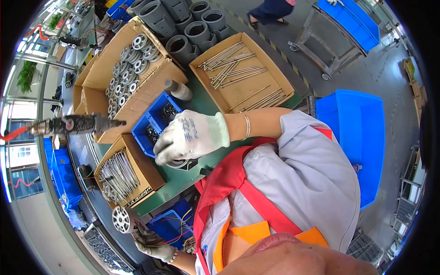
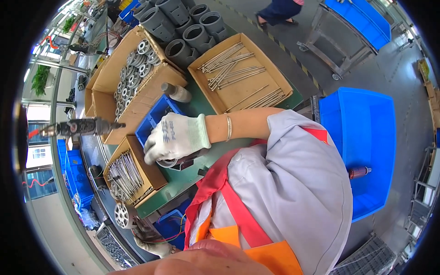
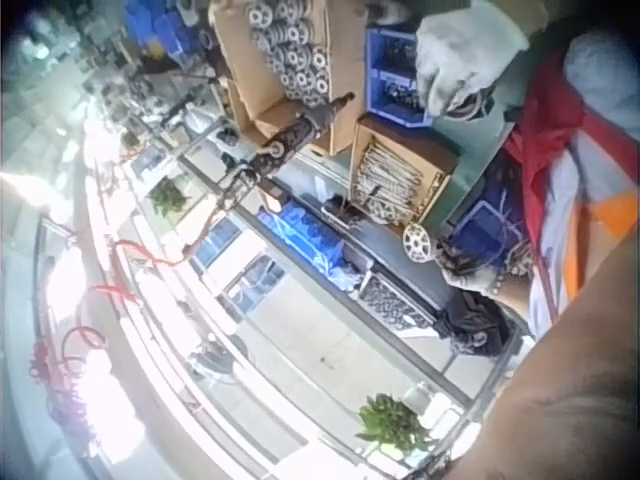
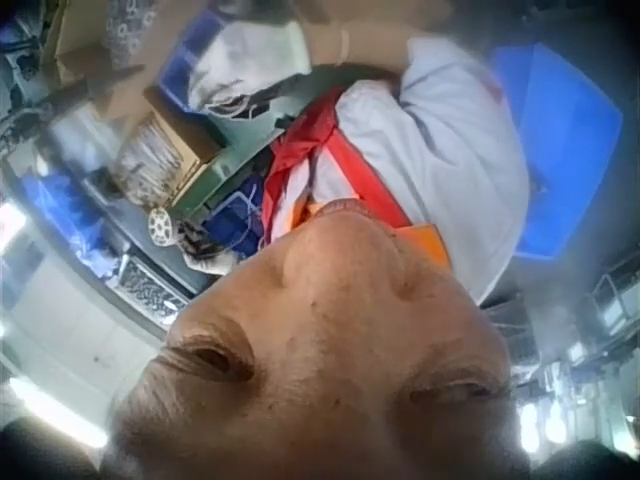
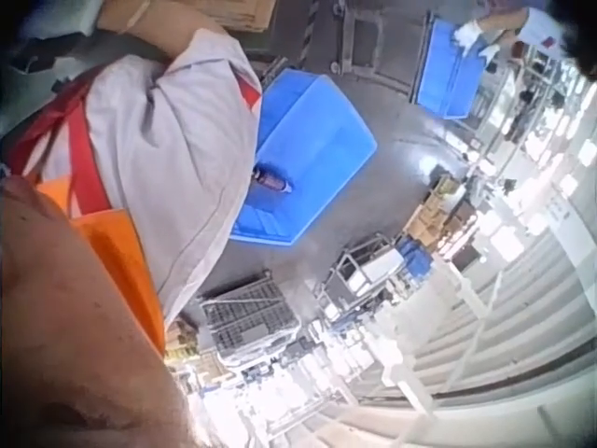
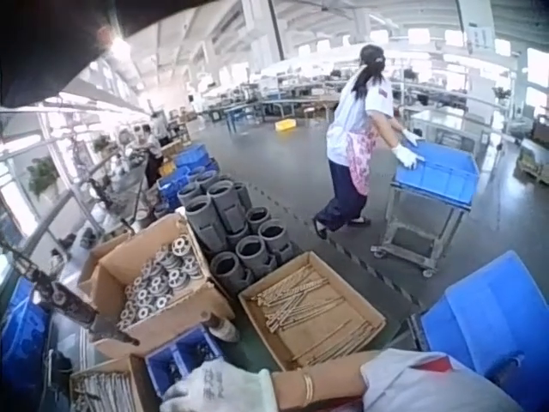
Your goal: The person assembles an electric motor by placing a rotor into a motor housing, attaching end caps, inserting long screw bolts, and securing them using a power screwdriver before placing the assembled motor onto a conveyor belt.
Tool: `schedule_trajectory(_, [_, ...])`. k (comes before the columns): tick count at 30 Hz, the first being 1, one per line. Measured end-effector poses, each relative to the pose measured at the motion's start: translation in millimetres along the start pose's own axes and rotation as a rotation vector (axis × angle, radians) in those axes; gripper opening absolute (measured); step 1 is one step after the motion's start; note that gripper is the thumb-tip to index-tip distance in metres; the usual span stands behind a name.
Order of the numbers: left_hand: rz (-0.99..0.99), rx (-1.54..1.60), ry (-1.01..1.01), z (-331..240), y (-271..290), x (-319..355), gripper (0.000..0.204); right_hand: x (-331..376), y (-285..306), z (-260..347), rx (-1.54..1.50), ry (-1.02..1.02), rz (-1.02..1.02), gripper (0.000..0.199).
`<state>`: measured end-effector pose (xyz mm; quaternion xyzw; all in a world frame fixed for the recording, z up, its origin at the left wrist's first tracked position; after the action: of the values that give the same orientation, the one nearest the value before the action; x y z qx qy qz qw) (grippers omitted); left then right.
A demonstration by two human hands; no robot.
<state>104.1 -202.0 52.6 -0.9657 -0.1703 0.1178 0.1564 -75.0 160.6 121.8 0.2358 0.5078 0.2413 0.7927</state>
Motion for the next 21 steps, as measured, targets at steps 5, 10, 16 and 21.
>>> schedule_trajectory(5, [0.376, 0.2, 0.011, 17, -121, -36, 0.054, 18, 9, 10, 0.096, 0.158, -0.007, 0.032])
schedule_trajectory(10, [0.514, 0.311, 0.226, 53, -235, -27, 0.069, 34, 72, 19, -0.298, 0.037, -0.35, 0.076])
schedule_trajectory(16, [0.951, -0.629, -0.448, 85, -367, 7, 0.045, 76, 107, 25, -0.202, -0.211, -0.647, 0.111])
schedule_trajectory(21, [1.084, -0.392, 0.155, 149, -382, 13, 0.033, 120, 115, -2, -0.24, -0.548, -0.607, 0.112])
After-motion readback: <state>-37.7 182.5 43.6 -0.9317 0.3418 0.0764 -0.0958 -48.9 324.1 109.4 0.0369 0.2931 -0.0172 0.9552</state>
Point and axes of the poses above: each hand's wrist, its own x-axis away from the middle knuckle, its own y-axis out of the back of the hand, z = x × y, the point moved 9 cm from there along -x, towards the middle knuckle, and after that the axes turned 2 degrees about y, right-handed, at the moved point
